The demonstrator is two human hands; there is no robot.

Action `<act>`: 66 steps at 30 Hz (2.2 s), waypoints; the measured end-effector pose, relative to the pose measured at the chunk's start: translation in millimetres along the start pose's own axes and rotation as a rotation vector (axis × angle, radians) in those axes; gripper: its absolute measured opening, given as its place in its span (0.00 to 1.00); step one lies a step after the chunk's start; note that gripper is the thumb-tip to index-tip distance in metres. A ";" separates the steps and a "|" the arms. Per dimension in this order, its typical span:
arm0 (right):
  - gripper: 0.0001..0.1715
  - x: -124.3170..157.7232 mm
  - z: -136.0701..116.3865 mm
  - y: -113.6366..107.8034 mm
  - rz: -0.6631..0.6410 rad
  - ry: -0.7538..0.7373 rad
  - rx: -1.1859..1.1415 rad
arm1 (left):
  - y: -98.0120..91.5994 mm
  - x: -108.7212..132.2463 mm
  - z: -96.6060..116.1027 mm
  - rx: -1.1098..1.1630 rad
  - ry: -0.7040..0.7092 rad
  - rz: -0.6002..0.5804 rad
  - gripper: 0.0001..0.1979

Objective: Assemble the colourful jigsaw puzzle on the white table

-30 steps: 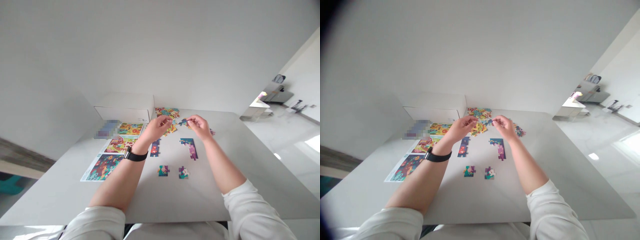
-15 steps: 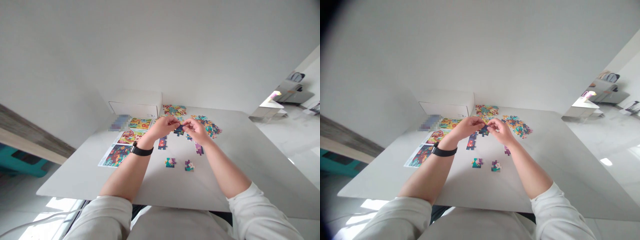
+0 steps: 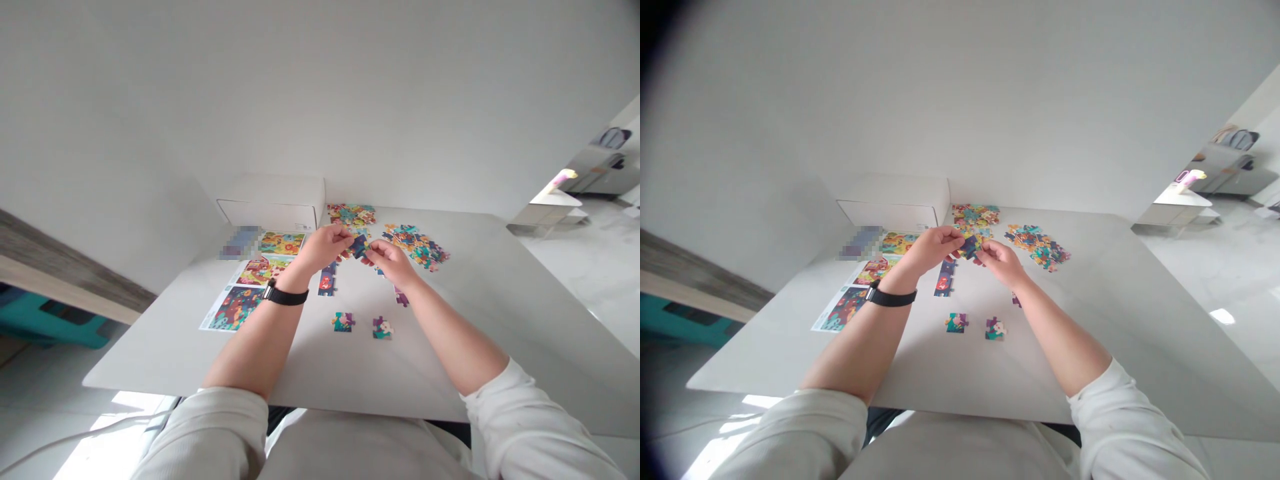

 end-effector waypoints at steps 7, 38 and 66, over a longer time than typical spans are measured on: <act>0.29 1.3 0.6 -6.7 0.057 0.044 -0.017 | -7.2 -1.3 -1.6 -0.053 0.014 0.009 0.13; 0.30 9.0 -7.4 -9.2 0.002 -0.497 0.622 | -9.0 -4.5 -10.4 -0.316 0.075 -0.063 0.09; 0.28 0.5 8.1 -38.3 0.057 -0.366 0.614 | 17.3 3.3 -12.4 -0.561 0.476 -0.089 0.23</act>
Point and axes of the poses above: each hand's wrist, its own x-axis away from the middle knuckle, its own y-axis out of the palm, z = x × y, the point moved 4 cm from there along -x, towards the middle knuckle, and after that the axes turned 7 degrees about x, right-handed, at the moved point
